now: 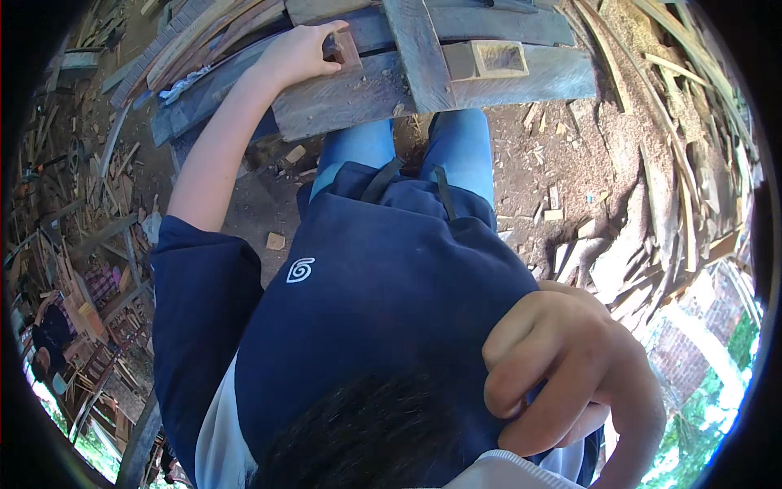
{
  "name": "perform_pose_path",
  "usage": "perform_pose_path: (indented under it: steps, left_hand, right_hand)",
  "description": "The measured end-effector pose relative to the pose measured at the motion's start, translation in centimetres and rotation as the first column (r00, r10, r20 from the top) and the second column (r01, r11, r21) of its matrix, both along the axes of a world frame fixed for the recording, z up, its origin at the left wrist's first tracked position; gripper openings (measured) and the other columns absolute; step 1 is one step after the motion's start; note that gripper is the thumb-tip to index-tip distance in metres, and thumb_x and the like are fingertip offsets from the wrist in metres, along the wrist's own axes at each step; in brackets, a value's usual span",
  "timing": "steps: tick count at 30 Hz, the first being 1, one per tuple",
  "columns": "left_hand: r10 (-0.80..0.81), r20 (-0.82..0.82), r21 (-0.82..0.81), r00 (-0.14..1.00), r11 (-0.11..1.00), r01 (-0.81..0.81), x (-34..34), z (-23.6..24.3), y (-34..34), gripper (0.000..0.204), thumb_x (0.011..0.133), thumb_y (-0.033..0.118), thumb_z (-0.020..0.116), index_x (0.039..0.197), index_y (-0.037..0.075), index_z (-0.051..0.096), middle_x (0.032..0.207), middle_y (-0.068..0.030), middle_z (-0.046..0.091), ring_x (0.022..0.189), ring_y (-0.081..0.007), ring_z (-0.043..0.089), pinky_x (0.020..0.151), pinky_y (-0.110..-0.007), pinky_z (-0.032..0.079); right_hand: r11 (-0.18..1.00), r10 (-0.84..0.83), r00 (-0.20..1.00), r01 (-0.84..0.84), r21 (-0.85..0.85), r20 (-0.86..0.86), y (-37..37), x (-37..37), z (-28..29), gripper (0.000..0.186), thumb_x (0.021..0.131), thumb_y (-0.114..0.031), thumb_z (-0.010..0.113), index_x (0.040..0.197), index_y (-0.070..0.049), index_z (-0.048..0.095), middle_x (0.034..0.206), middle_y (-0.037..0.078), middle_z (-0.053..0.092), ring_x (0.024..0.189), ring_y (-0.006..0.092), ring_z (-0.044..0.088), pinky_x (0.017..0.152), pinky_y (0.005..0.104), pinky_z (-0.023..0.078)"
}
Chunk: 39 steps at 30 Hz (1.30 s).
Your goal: Using a chisel and wooden mallet to carve out a mortise in a piece of wood.
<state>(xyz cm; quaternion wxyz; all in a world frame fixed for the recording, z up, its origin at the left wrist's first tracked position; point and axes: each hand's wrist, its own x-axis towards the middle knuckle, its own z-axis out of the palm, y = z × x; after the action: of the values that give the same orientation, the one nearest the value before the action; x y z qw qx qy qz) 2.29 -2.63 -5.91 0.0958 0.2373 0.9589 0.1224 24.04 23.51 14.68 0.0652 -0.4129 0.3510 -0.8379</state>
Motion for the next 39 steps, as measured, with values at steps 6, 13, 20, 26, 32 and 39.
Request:
perform_pose_path:
  steps: [6,13,20,26,32,39]
  left_hand:
    - [0.248,0.1,0.022,0.964,0.968,-0.251,0.6,0.5,-2.6,0.089,0.07,0.033,0.087,0.149,0.018,0.046,0.128,-0.0206,0.065,0.118,-0.037,0.062,0.101,-0.044,0.049]
    - [0.321,0.001,-0.295,0.947,0.905,-0.306,2.8,0.1,-6.0,0.1,0.059,0.041,0.092,0.145,0.015,0.05,0.121,-0.0177,0.069,0.111,-0.033,0.067,0.091,-0.044,0.055]
    - [0.319,0.021,-0.229,0.948,0.924,-0.306,4.4,1.0,-6.1,0.067,0.072,0.042,0.085,0.129,0.02,0.058,0.107,-0.0136,0.073,0.101,-0.0336,0.069,0.083,-0.045,0.056]
    - [0.201,-0.191,-0.001,0.961,0.979,-0.205,6.4,3.2,-3.1,0.066,0.073,0.039,0.084,0.13,0.023,0.057,0.106,-0.0102,0.072,0.094,-0.0322,0.071,0.081,-0.044,0.057]
    - [0.264,-0.104,0.012,0.959,0.965,-0.264,4.0,3.3,-3.0,0.06,0.071,0.037,0.085,0.123,0.022,0.061,0.105,-0.011,0.072,0.1,-0.0325,0.069,0.083,-0.045,0.056]
    - [0.26,-0.089,0.005,0.962,0.966,-0.26,0.3,1.1,-6.4,0.051,0.071,0.038,0.085,0.114,0.017,0.066,0.1,-0.0115,0.073,0.1,-0.032,0.069,0.084,-0.046,0.055]
  right_hand:
    - [0.998,-0.063,0.997,0.063,0.001,-0.033,-0.3,-1.0,0.1,0.061,0.09,0.015,0.039,0.113,-0.032,0.071,0.064,0.007,0.059,0.044,0.0124,0.035,0.038,0.0254,0.023]
    - [0.982,0.134,0.99,-0.126,0.137,-0.047,1.8,-2.8,-1.0,0.041,0.095,0.005,0.047,0.11,-0.029,0.067,0.07,0.01,0.065,0.046,0.0171,0.045,0.039,0.0276,0.034]
    - [0.904,-0.246,0.867,0.044,0.425,0.434,1.7,-8.3,-8.1,0.055,0.083,-0.001,0.051,0.138,0.004,0.047,0.096,0.014,0.061,0.092,0.0168,0.06,0.077,0.0299,0.047]
    - [0.532,-0.703,0.671,0.275,0.801,0.236,-0.1,-13.8,-17.9,0.058,0.09,-0.012,0.067,0.142,0.001,0.043,0.128,0.019,0.056,0.112,0.0247,0.059,0.095,0.0366,0.05]
    - [0.43,-0.658,0.753,0.358,0.829,0.017,-0.3,-17.0,-21.7,0.06,0.09,-0.013,0.07,0.141,0.001,0.042,0.134,0.022,0.054,0.117,0.0278,0.06,0.097,0.0362,0.051]
    - [-0.066,-0.664,0.654,0.431,0.9,-0.362,1.1,-15.1,-24.5,0.057,0.088,-0.021,0.072,0.134,0.003,0.049,0.135,0.024,0.053,0.121,0.0366,0.055,0.104,0.0469,0.044]
